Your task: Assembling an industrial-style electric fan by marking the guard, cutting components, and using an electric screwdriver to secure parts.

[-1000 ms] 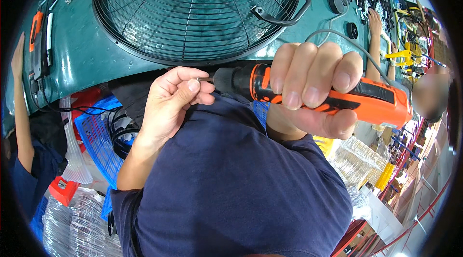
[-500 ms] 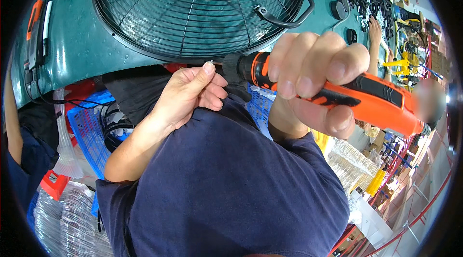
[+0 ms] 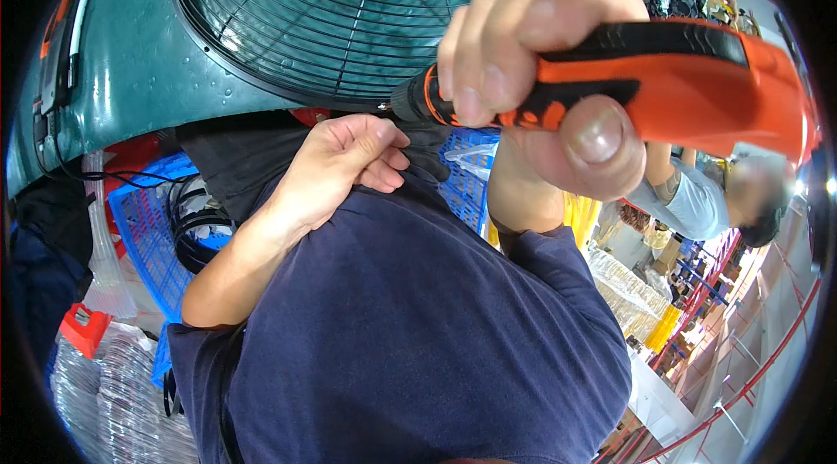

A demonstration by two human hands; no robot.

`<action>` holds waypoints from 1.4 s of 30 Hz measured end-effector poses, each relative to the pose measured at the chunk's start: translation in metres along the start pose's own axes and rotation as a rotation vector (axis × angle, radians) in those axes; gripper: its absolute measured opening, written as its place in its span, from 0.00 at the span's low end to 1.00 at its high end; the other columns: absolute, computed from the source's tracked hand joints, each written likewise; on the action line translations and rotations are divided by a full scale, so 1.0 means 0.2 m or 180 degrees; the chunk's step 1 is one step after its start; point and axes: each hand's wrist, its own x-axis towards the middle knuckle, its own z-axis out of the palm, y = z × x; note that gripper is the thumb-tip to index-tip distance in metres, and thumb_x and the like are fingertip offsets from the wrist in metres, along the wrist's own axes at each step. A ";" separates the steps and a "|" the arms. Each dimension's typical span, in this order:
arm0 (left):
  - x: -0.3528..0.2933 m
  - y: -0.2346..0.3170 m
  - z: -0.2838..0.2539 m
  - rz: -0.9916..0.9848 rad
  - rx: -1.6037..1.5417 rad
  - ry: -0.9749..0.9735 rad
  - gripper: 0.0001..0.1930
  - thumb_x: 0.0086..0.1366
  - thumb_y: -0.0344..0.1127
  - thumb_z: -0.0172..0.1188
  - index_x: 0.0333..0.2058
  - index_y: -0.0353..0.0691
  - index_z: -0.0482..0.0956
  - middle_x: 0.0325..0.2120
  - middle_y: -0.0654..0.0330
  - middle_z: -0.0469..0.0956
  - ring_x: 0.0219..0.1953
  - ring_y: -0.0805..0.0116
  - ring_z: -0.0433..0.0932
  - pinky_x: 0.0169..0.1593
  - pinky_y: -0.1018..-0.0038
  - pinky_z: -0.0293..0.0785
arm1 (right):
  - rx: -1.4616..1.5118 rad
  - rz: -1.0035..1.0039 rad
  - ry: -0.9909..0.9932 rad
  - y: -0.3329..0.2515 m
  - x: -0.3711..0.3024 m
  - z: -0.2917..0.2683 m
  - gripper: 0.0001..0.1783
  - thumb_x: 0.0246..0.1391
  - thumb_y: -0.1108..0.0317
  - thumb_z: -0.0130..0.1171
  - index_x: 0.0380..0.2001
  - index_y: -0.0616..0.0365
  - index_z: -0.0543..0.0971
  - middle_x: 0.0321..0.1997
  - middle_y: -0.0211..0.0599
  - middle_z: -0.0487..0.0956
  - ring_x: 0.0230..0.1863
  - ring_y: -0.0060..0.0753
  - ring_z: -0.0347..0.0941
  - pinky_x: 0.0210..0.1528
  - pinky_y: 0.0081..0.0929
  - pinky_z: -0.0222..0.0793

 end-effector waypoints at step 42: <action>1.09 1.73 0.59 0.1470 0.1261 -0.0089 0.22 0.63 0.42 0.61 0.41 0.22 0.76 0.37 0.42 0.83 0.37 0.49 0.84 0.45 0.63 0.86 | -0.1080 -0.0839 0.1400 -0.05 -0.15 0.27 0.19 0.41 0.70 0.75 0.36 0.62 0.78 0.31 0.41 0.80 0.30 0.46 0.78 0.31 0.35 0.71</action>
